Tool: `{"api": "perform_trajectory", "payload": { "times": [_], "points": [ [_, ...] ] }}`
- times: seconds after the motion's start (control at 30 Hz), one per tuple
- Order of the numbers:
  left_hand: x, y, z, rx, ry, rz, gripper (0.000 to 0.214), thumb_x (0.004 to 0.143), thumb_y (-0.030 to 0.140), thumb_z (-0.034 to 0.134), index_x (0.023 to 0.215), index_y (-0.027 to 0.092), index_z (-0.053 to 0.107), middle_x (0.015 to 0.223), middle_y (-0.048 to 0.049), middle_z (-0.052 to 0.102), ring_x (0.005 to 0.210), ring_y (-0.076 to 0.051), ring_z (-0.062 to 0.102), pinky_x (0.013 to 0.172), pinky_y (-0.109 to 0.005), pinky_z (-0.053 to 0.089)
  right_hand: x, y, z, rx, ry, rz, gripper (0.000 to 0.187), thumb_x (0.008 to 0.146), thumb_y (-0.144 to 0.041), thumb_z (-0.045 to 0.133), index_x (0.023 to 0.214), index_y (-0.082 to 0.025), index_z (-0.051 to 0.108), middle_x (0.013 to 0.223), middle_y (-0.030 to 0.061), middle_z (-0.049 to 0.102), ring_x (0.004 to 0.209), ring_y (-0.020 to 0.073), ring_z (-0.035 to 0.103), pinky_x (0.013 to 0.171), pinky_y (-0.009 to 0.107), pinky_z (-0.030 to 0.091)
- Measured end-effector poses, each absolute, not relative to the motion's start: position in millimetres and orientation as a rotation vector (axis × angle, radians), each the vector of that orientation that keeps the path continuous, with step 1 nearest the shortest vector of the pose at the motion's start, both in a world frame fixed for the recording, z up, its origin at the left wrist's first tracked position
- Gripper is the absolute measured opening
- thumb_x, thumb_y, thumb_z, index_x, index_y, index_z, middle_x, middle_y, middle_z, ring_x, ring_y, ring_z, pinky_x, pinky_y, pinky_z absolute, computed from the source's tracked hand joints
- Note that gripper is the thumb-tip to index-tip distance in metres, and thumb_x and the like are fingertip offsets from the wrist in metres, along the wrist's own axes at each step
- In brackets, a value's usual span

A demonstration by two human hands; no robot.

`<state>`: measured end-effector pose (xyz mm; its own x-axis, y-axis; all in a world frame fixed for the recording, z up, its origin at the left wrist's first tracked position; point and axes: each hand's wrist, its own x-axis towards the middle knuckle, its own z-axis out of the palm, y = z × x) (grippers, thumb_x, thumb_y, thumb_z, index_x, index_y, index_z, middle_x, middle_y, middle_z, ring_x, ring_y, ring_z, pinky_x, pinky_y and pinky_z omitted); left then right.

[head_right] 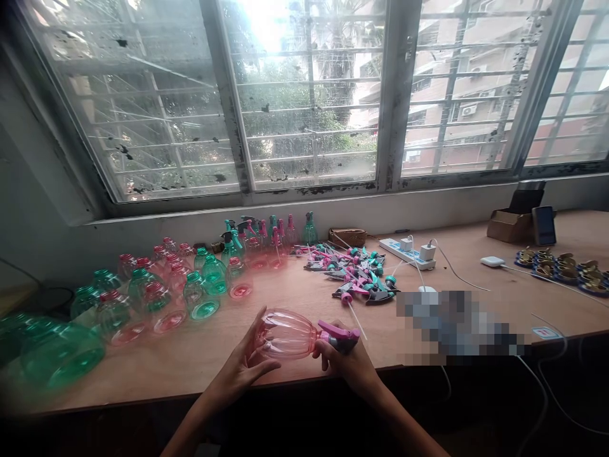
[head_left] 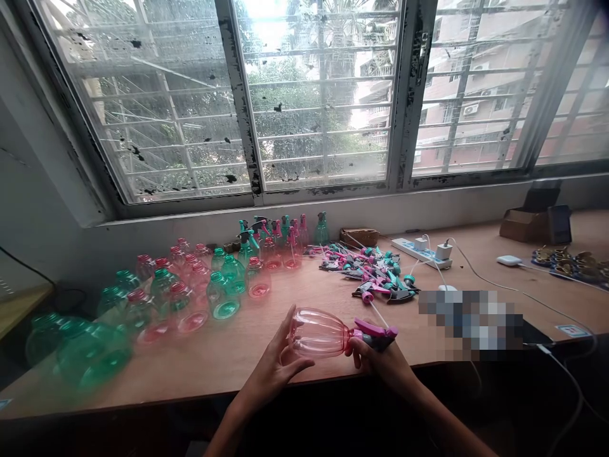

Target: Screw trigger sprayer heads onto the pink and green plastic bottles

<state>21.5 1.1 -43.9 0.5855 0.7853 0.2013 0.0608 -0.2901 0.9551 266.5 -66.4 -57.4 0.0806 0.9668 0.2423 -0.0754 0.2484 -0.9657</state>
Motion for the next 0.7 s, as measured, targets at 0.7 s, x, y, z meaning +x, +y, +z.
{"api": "perform_trajectory", "payload": {
  "times": [0.7],
  "points": [
    [20.1, -2.9, -38.5, 1.783, 0.733, 0.846, 0.091, 0.087, 0.040, 0.071, 0.158, 0.033, 0.014, 0.161, -0.0100, 0.034, 0.147, -0.034, 0.031, 0.121, -0.053, 0.023, 268.0, -66.7, -57.2, -0.989, -1.237, 1.053, 0.037, 0.080, -0.054, 0.074, 0.082, -0.019, 0.060, 0.057, -0.0033, 0.063, 0.046, 0.0117, 0.053, 0.042, 0.022, 0.040]
  ]
}}
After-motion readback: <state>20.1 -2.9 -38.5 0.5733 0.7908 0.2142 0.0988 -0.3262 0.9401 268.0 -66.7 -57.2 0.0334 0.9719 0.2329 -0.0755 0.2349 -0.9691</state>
